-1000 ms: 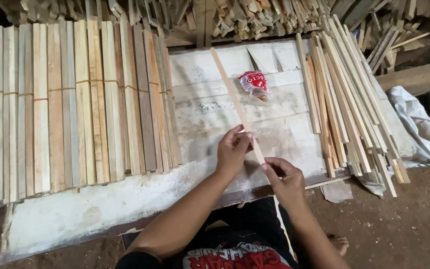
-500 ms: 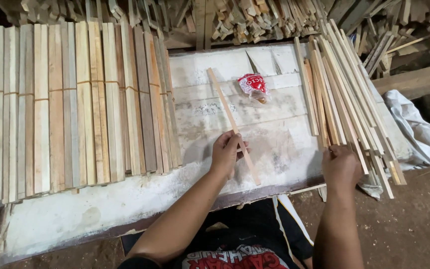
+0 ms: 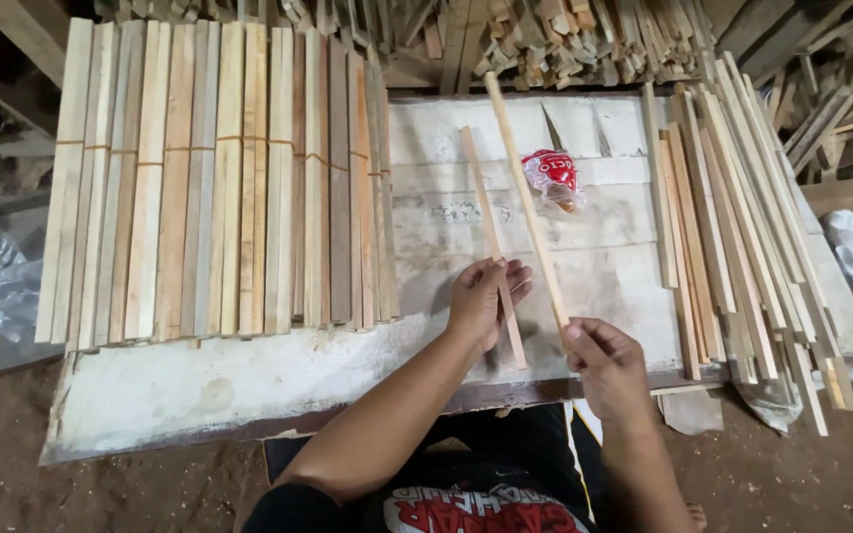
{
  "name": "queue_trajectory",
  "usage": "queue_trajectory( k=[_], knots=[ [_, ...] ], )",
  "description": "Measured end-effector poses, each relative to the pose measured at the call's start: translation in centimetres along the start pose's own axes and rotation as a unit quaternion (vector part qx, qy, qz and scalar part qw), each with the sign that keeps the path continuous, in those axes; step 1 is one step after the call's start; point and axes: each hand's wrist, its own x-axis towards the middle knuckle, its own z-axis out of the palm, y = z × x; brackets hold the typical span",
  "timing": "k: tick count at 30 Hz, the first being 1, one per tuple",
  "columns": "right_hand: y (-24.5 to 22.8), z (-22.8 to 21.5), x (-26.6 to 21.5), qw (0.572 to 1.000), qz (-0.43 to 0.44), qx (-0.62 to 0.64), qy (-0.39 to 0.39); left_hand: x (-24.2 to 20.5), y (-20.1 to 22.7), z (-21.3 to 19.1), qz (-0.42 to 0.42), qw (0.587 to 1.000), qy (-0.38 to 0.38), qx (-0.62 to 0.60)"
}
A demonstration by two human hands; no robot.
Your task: Picking up thin wooden sticks from a pile and aligning them into a bundle secured by rubber bands.
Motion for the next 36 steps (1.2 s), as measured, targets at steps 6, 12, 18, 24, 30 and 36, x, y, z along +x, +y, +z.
queue_trajectory(
  k=[6,12,18,24,30,36],
  knots=[
    [1.5,2.5,0.2,0.992,-0.001,-0.112,-0.057,-1.5,1.3,0.7,0.006,1.000,0.006,0.025],
    [2.4,2.6,0.3,0.989,0.001,-0.125,-0.079,-1.8,1.1,0.5,0.002,1.000,-0.003,-0.005],
    [-2.0,5.8,-2.5,0.986,0.056,-0.120,-0.098,-2.6,1.6,1.0,0.022,0.999,-0.034,0.021],
    [-0.1,5.0,-1.8,0.980,0.110,-0.063,-0.153,-2.3,3.6,1.2,0.048,0.994,-0.064,0.075],
    [1.5,4.2,-2.8,0.973,0.145,-0.016,-0.177,-1.0,4.7,0.7,0.053,0.994,-0.067,0.068],
    [-1.4,2.8,-4.3,0.921,0.046,-0.251,-0.295,-0.1,5.1,0.2,0.006,0.995,-0.094,-0.014]
  ],
)
